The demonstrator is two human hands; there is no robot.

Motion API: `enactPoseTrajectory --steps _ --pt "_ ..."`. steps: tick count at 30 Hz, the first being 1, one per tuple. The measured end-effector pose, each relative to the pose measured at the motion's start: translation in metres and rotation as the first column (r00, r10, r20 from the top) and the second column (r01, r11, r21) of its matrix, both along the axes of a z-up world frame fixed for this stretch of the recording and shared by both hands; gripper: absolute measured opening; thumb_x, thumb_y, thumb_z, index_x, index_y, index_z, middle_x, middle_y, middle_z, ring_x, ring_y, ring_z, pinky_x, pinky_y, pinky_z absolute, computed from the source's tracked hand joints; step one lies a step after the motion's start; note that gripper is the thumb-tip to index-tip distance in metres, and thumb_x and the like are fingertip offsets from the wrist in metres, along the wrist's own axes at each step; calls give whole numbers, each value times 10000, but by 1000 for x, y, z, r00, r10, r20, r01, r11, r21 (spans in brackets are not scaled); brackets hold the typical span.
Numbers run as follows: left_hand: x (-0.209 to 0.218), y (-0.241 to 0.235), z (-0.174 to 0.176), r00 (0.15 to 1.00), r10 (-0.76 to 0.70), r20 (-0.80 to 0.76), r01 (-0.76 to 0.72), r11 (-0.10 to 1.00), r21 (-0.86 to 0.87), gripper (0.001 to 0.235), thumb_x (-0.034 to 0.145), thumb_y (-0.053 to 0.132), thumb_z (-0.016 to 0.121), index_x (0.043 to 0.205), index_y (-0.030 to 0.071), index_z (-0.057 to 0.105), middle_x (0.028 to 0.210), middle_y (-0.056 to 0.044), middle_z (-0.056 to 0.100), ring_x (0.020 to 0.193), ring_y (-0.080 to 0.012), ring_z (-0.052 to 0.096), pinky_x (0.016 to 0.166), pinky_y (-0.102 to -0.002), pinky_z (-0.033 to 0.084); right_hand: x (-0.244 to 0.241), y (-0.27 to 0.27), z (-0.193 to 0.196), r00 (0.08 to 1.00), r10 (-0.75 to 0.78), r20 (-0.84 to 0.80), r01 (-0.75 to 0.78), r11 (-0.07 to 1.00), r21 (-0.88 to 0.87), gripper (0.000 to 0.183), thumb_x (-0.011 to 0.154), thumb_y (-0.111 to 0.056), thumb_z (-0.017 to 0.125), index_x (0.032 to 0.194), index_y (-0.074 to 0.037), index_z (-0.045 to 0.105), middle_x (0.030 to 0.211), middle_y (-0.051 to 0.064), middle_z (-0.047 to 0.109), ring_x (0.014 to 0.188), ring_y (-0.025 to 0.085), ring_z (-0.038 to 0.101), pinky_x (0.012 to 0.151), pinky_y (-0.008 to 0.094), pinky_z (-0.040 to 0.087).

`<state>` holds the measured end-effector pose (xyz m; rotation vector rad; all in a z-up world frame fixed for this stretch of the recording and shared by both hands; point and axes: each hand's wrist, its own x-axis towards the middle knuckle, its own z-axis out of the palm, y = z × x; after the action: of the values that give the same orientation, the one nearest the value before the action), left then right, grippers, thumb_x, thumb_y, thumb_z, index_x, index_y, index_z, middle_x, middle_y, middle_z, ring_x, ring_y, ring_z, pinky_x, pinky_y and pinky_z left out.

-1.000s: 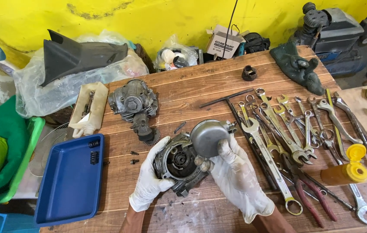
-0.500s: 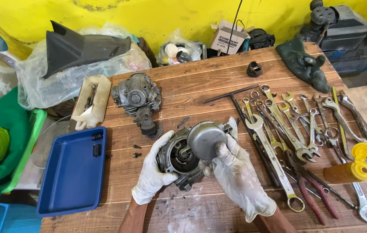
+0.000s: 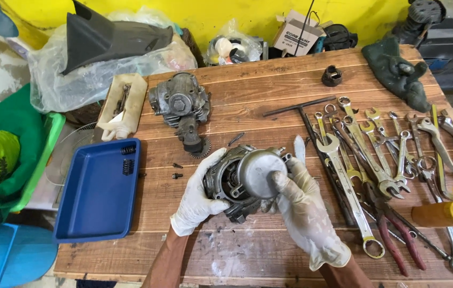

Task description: Cleaning and assembling motorcycle engine components on a workbench using a brush and cloth.

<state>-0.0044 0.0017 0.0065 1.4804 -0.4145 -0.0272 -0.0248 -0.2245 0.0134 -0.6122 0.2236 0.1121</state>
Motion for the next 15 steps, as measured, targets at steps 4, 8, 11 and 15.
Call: enactPoseTrajectory --steps 4,8,11,15 --pt "1 1 2 999 0 35 0 1000 13 1136 697 602 867 1534 6 381 1544 -188 496 1430 -289 495 1244 -481 361 -4 -1 21 996 91 -11 -91 979 -183 335 807 -128 780 1114 -170 654 1160 105 651 810 272 613 407 328 489" --pt "2 3 -3 1000 -17 26 17 1000 -26 1171 647 584 892 1530 1 389 1530 -186 507 1426 -275 490 1256 -461 336 -9 7 19 988 131 83 -101 949 -299 386 870 -135 726 1199 -22 559 979 189 649 493 241 582 378 304 473" --pt "2 4 -2 1000 -11 27 11 1000 -15 1188 628 603 885 1527 2 393 1543 -183 493 1447 -279 468 1264 -464 323 -11 14 20 987 141 77 -101 917 -385 386 874 -148 719 1185 1 546 895 197 663 455 253 585 374 310 447" --pt "1 6 -6 999 -28 29 30 998 -55 1159 639 546 904 1535 16 395 1560 -179 475 1454 -276 459 1267 -460 312 -14 20 18 981 154 118 -91 903 -420 484 856 -159 728 1289 -24 558 991 194 688 538 277 634 408 317 503"
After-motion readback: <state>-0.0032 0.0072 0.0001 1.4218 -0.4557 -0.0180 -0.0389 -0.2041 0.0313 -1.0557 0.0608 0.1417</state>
